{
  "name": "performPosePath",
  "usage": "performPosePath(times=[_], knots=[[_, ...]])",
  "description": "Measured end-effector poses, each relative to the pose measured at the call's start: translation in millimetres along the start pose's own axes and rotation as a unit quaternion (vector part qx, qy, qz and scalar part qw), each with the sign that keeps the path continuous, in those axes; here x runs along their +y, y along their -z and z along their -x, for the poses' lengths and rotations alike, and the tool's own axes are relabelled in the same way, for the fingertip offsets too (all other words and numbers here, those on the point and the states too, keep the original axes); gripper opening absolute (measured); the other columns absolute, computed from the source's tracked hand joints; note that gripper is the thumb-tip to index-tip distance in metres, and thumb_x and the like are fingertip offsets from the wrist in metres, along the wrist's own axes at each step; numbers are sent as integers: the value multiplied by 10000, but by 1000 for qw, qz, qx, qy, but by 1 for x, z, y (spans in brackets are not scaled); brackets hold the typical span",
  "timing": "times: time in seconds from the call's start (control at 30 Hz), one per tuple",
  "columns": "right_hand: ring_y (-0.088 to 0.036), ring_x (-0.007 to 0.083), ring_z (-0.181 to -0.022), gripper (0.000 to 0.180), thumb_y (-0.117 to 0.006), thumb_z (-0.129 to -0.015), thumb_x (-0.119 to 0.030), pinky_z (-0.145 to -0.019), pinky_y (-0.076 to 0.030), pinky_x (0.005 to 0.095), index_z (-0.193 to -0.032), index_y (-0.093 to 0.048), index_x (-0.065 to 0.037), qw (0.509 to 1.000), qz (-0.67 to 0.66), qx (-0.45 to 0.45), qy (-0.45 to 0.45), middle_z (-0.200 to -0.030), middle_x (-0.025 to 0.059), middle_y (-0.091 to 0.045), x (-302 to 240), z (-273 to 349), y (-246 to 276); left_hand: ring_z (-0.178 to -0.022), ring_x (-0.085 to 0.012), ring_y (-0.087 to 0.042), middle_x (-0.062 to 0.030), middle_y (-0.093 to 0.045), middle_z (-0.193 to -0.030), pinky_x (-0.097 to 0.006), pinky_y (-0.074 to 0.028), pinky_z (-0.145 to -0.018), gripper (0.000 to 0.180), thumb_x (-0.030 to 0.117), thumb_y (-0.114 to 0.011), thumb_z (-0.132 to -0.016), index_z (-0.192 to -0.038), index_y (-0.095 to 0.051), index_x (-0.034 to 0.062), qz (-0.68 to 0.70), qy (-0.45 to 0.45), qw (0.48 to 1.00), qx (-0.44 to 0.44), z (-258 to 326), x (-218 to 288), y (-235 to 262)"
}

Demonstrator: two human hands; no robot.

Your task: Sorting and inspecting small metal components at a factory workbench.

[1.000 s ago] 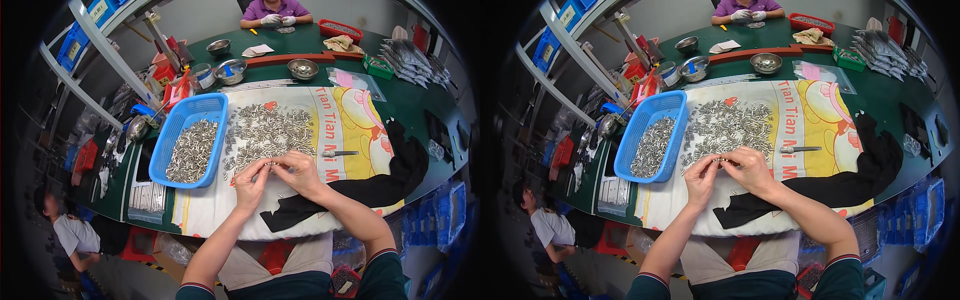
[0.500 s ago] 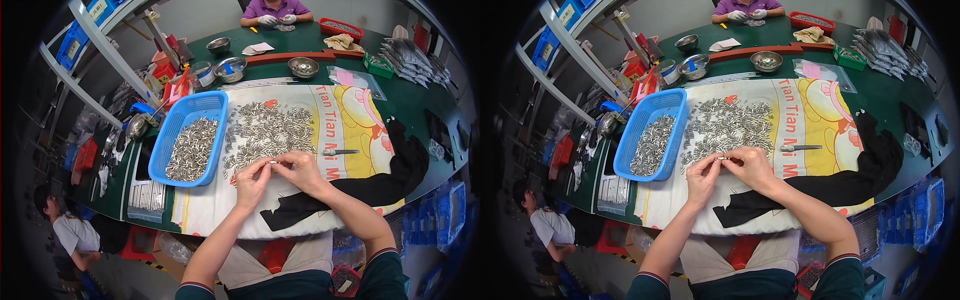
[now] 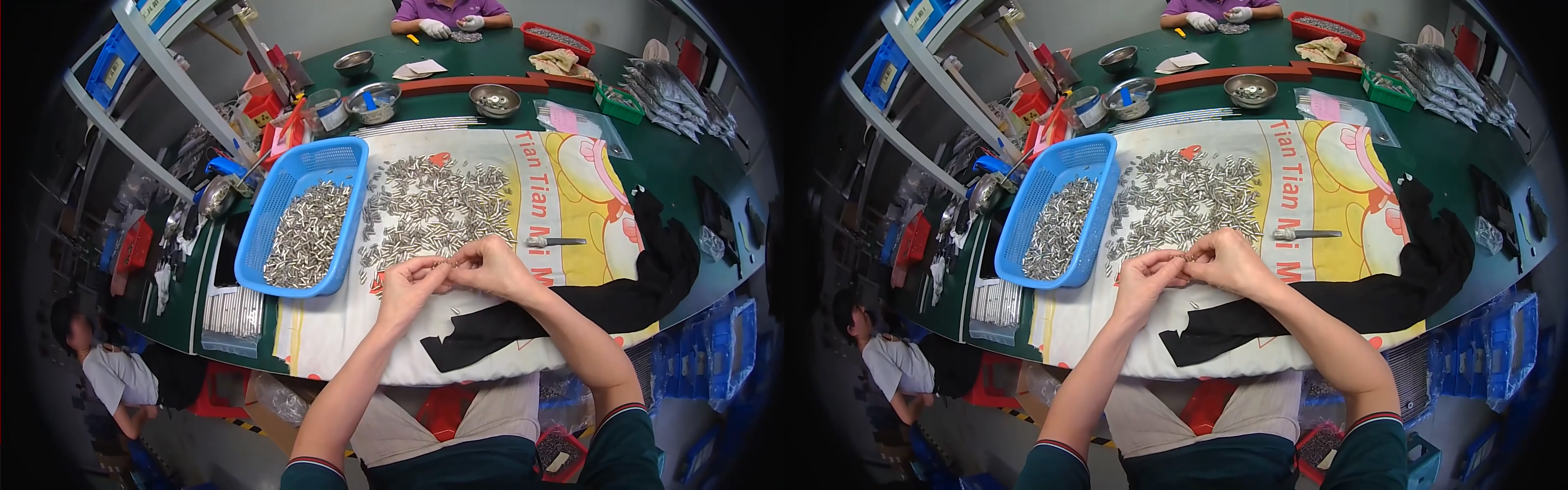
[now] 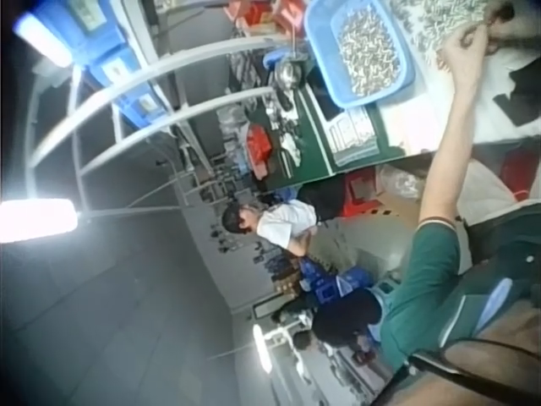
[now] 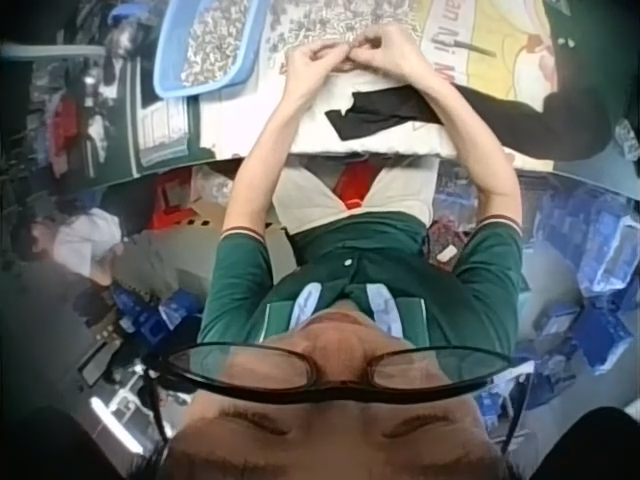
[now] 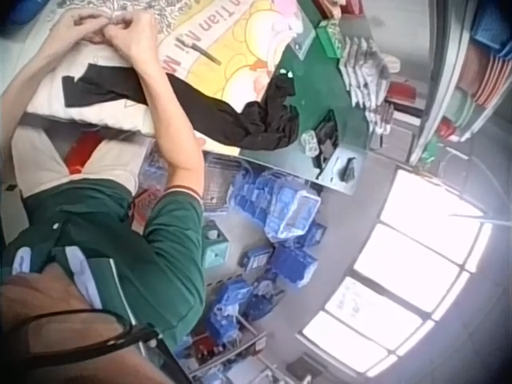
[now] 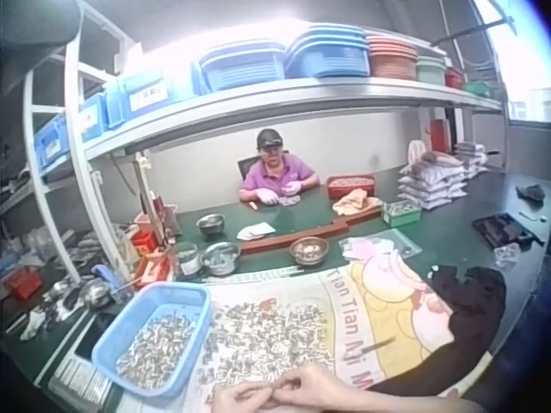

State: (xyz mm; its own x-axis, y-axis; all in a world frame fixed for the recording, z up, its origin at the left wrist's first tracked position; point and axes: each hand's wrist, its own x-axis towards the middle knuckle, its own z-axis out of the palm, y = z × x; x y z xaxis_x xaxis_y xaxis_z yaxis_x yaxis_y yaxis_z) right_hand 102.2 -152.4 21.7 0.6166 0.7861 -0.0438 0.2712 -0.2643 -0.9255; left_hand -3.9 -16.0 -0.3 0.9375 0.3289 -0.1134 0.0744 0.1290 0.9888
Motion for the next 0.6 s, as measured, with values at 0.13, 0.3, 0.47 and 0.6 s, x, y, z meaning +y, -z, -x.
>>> performPosePath(times=[0.13, 0.3, 0.47, 0.6], knots=[[-575, 86, -546, 191, -669, -706, -133, -516, -462, 260, -789, -671, 39, 1000, -28, -7, -3, -601, 81, -633, 5, -1, -1, -712, -140, -648, -123, -664, -830, -223, -529, -657, 216, 96, -587, -873, -1023, -605, -58, 15, -3, 1000, -8, 0, 0, 1], [-572, 86, -535, 201, -688, -717, -156, -506, -454, 263, -763, -668, 39, 1000, 9, -6, 19, -587, 85, -624, 3, -1, 0, -727, -146, -652, -129, -662, -833, -228, -536, -671, 208, 88, -572, -879, -1016, -604, -65, 10, 5, 1000, -22, 1, 1, 2], [-559, 79, -515, 224, -705, -722, -186, -480, -437, 265, -728, -661, 34, 999, 30, -3, 11, -556, 69, -605, 3, -1, 0, -755, -160, -661, -138, -662, -862, -237, -542, -680, 233, 114, -549, -897, -1024, -600, -75, 38, 36, 998, -34, 2, 2, 3], [-480, 46, -479, 210, -657, -800, -163, -432, -382, 205, -708, -635, 24, 998, -13, -59, -29, -562, 19, -569, -2, 0, 6, -768, -176, -664, -149, -662, -868, -246, -547, -691, 248, 152, -545, -904, -1009, -597, -67, 104, 84, 990, -48, 2, 7, 7]])
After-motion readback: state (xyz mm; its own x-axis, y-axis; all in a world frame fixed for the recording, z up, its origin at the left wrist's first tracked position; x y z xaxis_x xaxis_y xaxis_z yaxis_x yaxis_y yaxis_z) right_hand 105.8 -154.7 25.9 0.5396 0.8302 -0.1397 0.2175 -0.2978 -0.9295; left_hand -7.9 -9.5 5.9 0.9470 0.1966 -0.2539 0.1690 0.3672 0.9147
